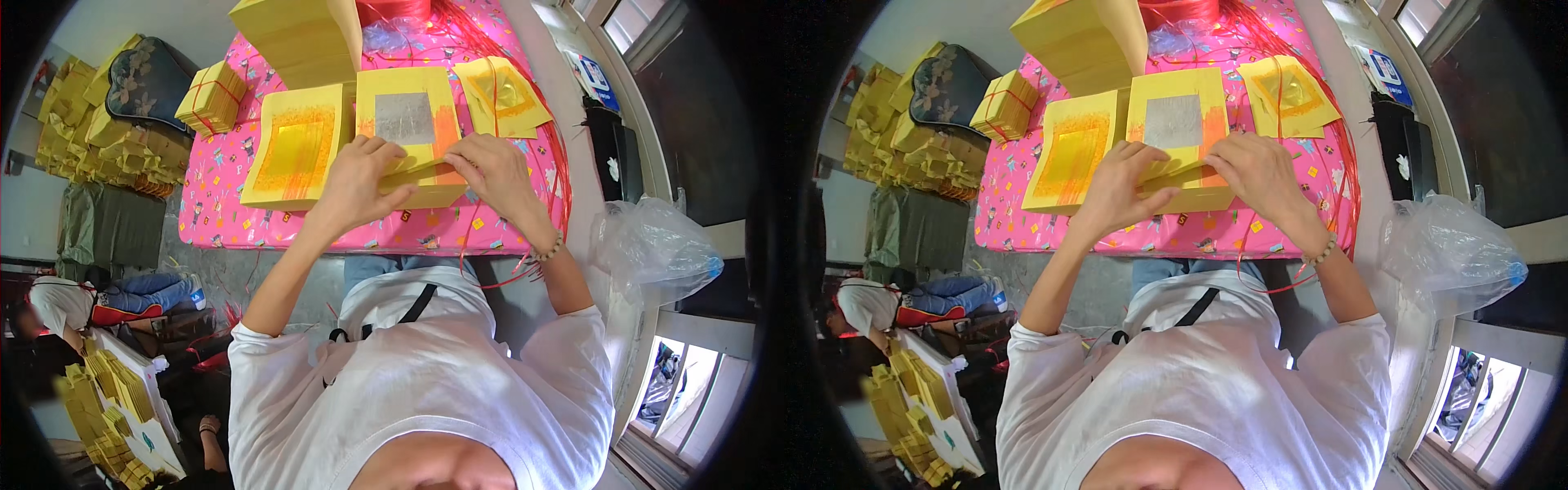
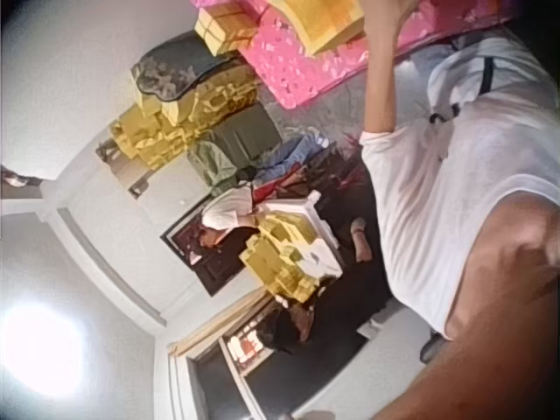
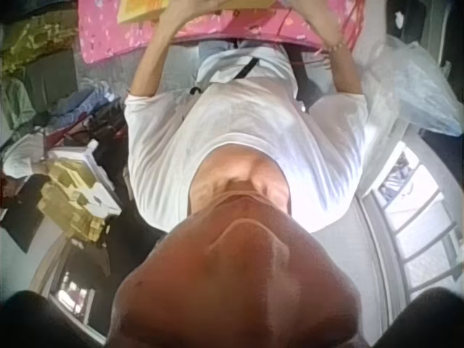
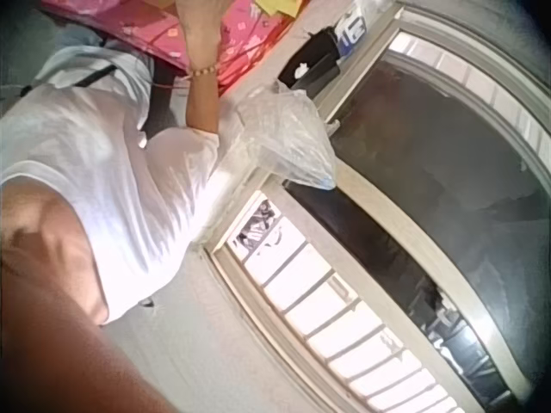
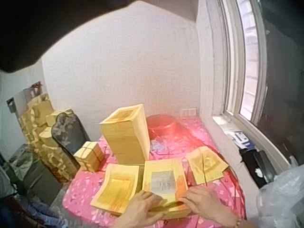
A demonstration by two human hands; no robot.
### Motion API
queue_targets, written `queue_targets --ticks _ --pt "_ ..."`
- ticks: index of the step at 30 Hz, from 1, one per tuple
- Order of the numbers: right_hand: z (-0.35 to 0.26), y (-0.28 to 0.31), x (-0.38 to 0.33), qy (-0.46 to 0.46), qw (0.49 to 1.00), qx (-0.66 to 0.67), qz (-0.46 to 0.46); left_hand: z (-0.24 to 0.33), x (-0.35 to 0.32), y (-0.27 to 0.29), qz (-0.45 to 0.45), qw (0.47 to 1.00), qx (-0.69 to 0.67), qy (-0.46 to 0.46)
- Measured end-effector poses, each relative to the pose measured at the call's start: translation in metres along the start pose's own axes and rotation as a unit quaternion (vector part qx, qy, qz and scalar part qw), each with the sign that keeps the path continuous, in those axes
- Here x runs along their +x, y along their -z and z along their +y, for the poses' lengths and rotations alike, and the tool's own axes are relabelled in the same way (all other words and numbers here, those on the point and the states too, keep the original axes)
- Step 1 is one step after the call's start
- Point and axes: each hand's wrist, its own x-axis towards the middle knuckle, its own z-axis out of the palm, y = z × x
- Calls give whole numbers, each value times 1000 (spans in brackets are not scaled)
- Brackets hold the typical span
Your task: Stacking and tying bundles of joss paper with red string.
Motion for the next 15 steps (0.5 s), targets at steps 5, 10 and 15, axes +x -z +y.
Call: queue_targets --ticks 5,10,15 --pt "-3 8 18 37 997 20 58 9 14 -18 71 994 84 -16" --pt "1 2 26 -15 979 153 135 2 16 7 217 971 97 8" --pt "46 -28 32 -149 909 346 177 7 13 26 372 926 -49 26"
